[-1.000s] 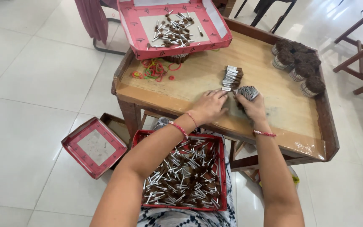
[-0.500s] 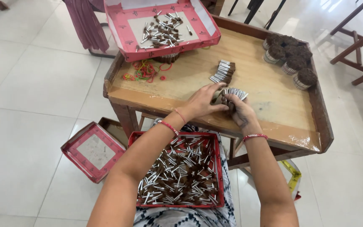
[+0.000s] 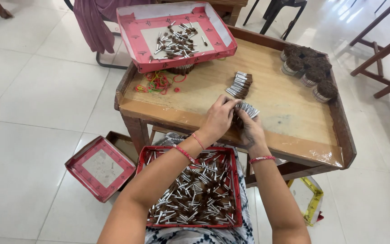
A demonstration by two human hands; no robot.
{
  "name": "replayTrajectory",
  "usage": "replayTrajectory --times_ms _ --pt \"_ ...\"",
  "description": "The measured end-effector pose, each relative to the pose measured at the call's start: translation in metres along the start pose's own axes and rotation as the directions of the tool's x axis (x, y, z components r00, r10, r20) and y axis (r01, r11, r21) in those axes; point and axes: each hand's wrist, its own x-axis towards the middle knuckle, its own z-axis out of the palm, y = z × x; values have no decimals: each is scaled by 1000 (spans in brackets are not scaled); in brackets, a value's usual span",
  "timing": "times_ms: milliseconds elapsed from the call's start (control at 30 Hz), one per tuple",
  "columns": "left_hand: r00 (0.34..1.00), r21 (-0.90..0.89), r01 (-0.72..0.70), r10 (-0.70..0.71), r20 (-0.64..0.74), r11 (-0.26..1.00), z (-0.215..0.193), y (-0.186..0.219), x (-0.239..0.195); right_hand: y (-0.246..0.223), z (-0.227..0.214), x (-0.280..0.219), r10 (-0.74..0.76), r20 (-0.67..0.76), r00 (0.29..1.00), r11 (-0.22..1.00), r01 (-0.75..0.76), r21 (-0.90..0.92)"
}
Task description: The person sits with a red box on their lap, sorting small silver metal pins. They pick up handfuls of pins, rub them between their palms, and place them into a neat stack on the wooden table.
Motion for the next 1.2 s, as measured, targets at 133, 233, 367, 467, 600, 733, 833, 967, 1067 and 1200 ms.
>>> replayTrajectory --times_ms 133,233,367,467,600,733,833,967,1067,1200 --pt "998 29 -39 37 53 999 -27 24 -11 -5 16 -32 48 -54 997 999 -49 -24" --pt "993 -30 -20 23 119 999 -46 37 -23 -5 18 -54 129 -38 991 992 -129 3" --pt "972 -114 -177 192 137 977 -79 54 -39 -4 24 -90 195 66 979 980 -197 30" --pt "897 -81 -372 381 223 925 -104 74 -39 13 26 -118 287 90 954 958 -288 0" --pt "761 -224 -194 291 581 955 -97 52 -65 38 34 -149 328 142 934 943 -316 -105" --pt "724 -197 -143 238 647 970 -92 21 -93 75 20 -159 460 110 881 886 -463 3" --pt "693 -289 -130 296 658 948 -100 20 -96 85 30 -167 549 33 835 831 -550 87" --pt "907 -497 253 -25 420 830 -97 15 -118 102 34 -163 524 32 851 825 -516 231" --pt "834 -694 506 -496 242 511 -68 4 -152 102 48 -163 448 -1 894 842 -422 335" --pt "658 -867 429 -745 108 253 -33 6 -171 102 76 -166 375 -43 926 831 -315 458"
